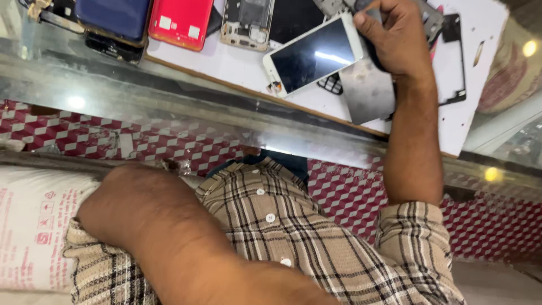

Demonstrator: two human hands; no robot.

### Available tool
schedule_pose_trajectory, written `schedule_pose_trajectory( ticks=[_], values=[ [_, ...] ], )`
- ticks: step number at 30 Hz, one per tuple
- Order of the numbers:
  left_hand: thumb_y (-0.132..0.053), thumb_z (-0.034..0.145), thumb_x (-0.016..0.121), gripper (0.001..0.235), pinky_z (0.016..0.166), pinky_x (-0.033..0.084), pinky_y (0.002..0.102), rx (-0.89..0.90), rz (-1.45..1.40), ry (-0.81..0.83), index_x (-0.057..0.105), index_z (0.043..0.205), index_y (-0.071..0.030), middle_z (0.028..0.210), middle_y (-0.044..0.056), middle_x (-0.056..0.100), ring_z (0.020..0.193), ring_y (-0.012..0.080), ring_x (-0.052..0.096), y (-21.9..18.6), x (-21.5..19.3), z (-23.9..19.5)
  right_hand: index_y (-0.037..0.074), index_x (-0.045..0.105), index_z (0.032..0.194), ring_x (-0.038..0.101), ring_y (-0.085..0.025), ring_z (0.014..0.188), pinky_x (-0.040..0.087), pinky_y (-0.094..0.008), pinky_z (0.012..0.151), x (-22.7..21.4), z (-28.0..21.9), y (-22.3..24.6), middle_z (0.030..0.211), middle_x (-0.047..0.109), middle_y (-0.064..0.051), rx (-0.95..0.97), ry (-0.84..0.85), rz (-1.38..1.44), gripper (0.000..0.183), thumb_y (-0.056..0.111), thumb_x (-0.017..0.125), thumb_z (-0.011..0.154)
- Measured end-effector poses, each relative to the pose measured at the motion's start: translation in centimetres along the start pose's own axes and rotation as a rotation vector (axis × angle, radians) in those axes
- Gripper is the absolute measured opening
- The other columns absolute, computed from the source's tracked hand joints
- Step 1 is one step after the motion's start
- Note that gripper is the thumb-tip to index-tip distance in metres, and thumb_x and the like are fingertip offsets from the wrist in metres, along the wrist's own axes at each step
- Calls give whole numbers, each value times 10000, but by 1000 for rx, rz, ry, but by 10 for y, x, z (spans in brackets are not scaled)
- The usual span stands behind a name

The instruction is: The person disassembles a white smartphone by removing the back cover and separating the screen assembly from the frame. They then handle a black screen protector package and continue to manipulate the phone's internal components on a glass counter.

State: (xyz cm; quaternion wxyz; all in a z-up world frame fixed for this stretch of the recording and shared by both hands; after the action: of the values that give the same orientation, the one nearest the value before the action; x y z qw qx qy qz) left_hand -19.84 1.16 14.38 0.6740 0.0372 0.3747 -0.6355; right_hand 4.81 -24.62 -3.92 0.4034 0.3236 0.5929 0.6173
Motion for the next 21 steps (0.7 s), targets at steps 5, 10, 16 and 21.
schedule_pose_trajectory(
  ticks=[5,10,16,21],
  values=[
    [-176,1052,599,134,963,595,433,-16,277,-93,648,1150,-99,1175,84,647,1101,265,690,14,12,6,8,649,1029,605,-63,930,487,-219,866,-1,5,3,1013,666,28,-154,5,-218,86,25,733,1031],
    [-128,1048,623,165,881,590,365,-80,131,-304,641,1212,-131,1195,90,629,1036,227,675,26,24,-23,-9,687,1055,561,-37,776,447,-196,725,-3,0,4,900,660,42,11,-11,-220,104,57,760,1089],
    [-29,1071,576,321,956,568,401,29,165,-329,552,1391,-37,1382,124,575,1176,291,644,4,17,-62,10,665,979,429,-36,680,318,-186,632,-15,-4,-6,808,565,60,56,-68,-305,182,131,791,1030],
    [-71,1035,610,307,917,560,404,-47,169,-198,590,1341,-55,1314,120,610,1125,284,656,-5,10,-61,37,677,1098,572,-45,900,472,-213,831,-28,1,-24,1016,628,53,-40,-56,-362,166,123,803,1030]
  ],
)
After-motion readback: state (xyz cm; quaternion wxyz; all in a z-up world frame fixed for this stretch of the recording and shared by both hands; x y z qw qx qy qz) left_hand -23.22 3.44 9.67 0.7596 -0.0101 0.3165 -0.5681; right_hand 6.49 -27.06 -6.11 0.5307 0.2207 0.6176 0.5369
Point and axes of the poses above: each hand's wrist, its own z-axis towards the middle knuckle, its own x-axis out of the palm, y = z × x, the point moved 1 cm from there along z, towards the middle knuckle
